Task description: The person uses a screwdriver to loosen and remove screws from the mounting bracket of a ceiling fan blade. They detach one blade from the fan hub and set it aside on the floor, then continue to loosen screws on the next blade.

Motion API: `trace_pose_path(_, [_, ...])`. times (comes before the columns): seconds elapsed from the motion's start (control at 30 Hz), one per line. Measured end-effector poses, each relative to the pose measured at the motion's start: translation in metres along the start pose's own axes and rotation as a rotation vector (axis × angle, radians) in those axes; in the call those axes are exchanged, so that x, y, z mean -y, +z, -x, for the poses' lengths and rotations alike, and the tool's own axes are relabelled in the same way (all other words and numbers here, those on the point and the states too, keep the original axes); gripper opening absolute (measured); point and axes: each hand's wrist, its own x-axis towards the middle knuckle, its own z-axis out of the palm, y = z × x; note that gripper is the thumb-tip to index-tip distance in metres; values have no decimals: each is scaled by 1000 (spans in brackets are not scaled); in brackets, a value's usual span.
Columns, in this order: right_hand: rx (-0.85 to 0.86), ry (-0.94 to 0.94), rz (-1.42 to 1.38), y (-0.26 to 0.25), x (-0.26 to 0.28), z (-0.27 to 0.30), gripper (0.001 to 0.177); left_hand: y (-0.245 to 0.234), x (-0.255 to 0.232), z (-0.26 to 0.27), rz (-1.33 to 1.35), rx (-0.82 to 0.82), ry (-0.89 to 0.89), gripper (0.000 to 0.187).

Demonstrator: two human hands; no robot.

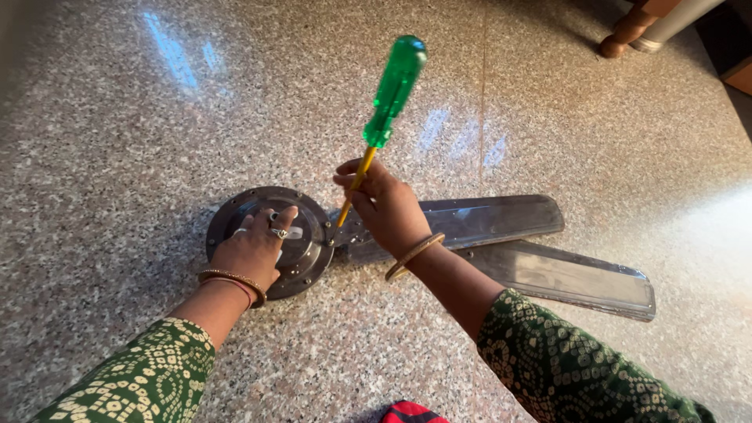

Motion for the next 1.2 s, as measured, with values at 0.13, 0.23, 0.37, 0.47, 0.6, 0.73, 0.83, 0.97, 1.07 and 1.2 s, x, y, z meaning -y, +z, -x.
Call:
trace_pose_path(0.13, [-122, 69, 315, -3, 4, 3, 29, -2, -1, 1, 11, 13, -16, 116])
trace_pose_path(0.23, [-141, 56, 365, -8, 5, 2, 22, -4, -2, 2, -4, 66, -35, 115])
trace_pose_path(0.37, [-145, 106, 276, -11, 8, 3, 29, -4, -3, 2, -12, 59, -26, 117])
trace_pose_path(0.47, [-144, 184, 250, -10, 11, 0, 30, -6, -4, 10, -8, 70, -12, 118])
trace_pose_path(0.6, [-140, 151, 182, -6, 8, -3, 28, -14, -5, 21, 3, 163, -66, 115])
trace_pose_path(0.73, [-126, 116, 137, -4, -1, -5, 23, -20, -5, 24, 2, 162, -71, 111])
trace_pose_path(0.83, [-128, 61, 126, -2, -4, -5, 21, -21, -6, 27, 23, 103, -40, 106])
trace_pose_path(0.97, [-168, 87, 191, 1, 5, -4, 23, -24, -7, 31, 48, 1, -15, 104])
trace_pose_path(1.07, [-184, 138, 220, 0, 15, -1, 27, -31, -11, 29, 111, 4, -66, 100])
trace_pose_path(1.2, [-202, 137, 125, 0, 22, 4, 34, -38, -20, 27, 401, -170, -26, 95])
